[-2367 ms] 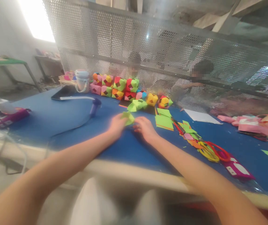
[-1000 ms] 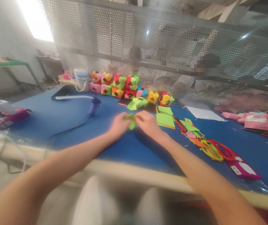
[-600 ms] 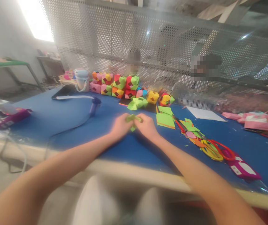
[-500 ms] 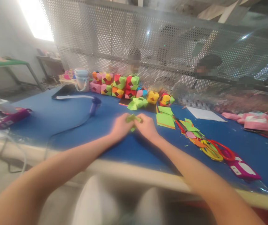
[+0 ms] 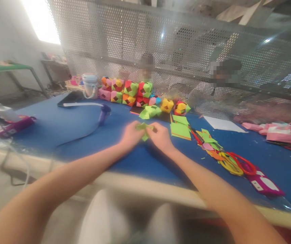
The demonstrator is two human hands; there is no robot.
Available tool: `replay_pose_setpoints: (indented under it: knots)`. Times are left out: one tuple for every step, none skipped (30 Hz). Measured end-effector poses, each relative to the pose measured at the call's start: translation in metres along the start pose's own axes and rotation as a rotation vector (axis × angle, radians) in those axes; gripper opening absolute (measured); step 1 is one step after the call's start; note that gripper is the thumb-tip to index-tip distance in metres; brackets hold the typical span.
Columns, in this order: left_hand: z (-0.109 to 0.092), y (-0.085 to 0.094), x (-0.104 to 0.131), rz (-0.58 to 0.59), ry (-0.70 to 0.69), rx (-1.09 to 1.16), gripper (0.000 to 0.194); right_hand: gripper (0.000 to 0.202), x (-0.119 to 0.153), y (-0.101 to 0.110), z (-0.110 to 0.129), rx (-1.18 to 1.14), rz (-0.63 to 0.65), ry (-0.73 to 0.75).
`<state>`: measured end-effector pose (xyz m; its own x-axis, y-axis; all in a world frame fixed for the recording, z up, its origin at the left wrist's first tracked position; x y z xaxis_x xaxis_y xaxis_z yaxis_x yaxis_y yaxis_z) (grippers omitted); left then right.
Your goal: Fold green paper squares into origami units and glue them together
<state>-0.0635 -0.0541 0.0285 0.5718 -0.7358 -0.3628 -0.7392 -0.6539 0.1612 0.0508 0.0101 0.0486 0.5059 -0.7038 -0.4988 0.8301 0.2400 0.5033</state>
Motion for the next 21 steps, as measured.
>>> replay_pose_setpoints:
  knots:
    - [0.001,-0.001,0.0,0.012,0.009,0.021,0.009,0.016,0.0,0.001,0.001,0.014,-0.002,0.017]
    - [0.001,-0.002,0.0,0.03,0.018,0.043,0.011,0.016,0.0,0.001,0.001,0.026,-0.003,0.029]
    - [0.002,-0.003,0.0,0.049,0.025,0.061,0.012,0.016,0.0,0.002,0.001,0.037,-0.004,0.035]
    - [0.002,-0.004,0.0,0.066,0.029,0.073,0.014,0.016,-0.001,0.003,0.001,0.045,-0.005,0.036]
    - [0.003,-0.005,0.0,0.077,0.031,0.078,0.014,0.016,-0.001,0.003,0.001,0.052,-0.005,0.033]
    - [0.003,-0.005,0.0,0.082,0.033,0.077,0.014,0.017,-0.001,0.004,0.0,0.055,0.0,0.029]
    - [0.004,-0.005,0.0,0.081,0.036,0.073,0.013,0.017,0.0,0.004,0.0,0.053,0.01,0.027]
    - [0.005,-0.005,0.0,0.077,0.042,0.07,0.012,0.017,0.0,0.004,0.0,0.045,0.023,0.025]
    - [0.006,-0.005,0.0,0.072,0.049,0.072,0.012,0.017,0.0,0.003,-0.001,0.032,0.037,0.022]
    - [0.007,-0.004,0.0,0.065,0.058,0.077,0.012,0.017,0.001,0.003,-0.002,0.016,0.047,0.019]
    - [0.007,-0.004,0.0,0.059,0.067,0.085,0.012,0.018,0.001,0.002,-0.003,-0.002,0.055,0.014]
    - [0.007,-0.004,0.0,0.052,0.074,0.092,0.012,0.02,0.002,0.002,-0.004,-0.018,0.059,0.009]
    - [0.007,-0.003,0.0,0.046,0.081,0.094,0.012,0.021,0.002,0.002,-0.005,-0.031,0.061,0.003]
    - [0.007,-0.003,0.0,0.042,0.086,0.095,0.013,0.023,0.002,0.001,-0.006,-0.038,0.063,0.0]
    - [0.007,-0.003,0.0,0.041,0.092,0.094,0.013,0.024,0.002,0.001,-0.007,-0.041,0.067,-0.004]
    - [0.007,-0.003,0.0,0.041,0.097,0.096,0.014,0.025,0.001,0.001,-0.008,-0.045,0.07,-0.009]
    - [0.007,-0.003,0.001,0.04,0.102,0.099,0.014,0.026,0.001,0.001,-0.009,-0.053,0.073,-0.018]
    - [0.007,-0.004,0.001,0.038,0.108,0.105,0.014,0.026,0.001,0.001,-0.01,-0.07,0.077,-0.029]
    - [0.008,-0.004,0.001,0.035,0.114,0.11,0.015,0.027,0.001,0.002,-0.01,-0.096,0.08,-0.043]
    - [0.008,-0.004,0.001,0.031,0.118,0.115,0.015,0.028,0.0,0.002,-0.011,-0.125,0.082,-0.054]
    - [0.008,-0.004,0.001,0.029,0.12,0.117,0.014,0.028,0.0,0.003,-0.011,-0.147,0.08,-0.057]
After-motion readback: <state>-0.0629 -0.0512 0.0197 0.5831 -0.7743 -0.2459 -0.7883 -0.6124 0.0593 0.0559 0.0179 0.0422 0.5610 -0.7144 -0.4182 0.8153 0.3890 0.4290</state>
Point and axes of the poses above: each hand's wrist, its own x-axis away from the middle knuckle, its own y-axis out of the back of the hand, z = x × y, the point moved 5 cm from there along -x, towards the middle knuckle, and after that the axes turned 4 degrees about -y, right-handed, at the moved point
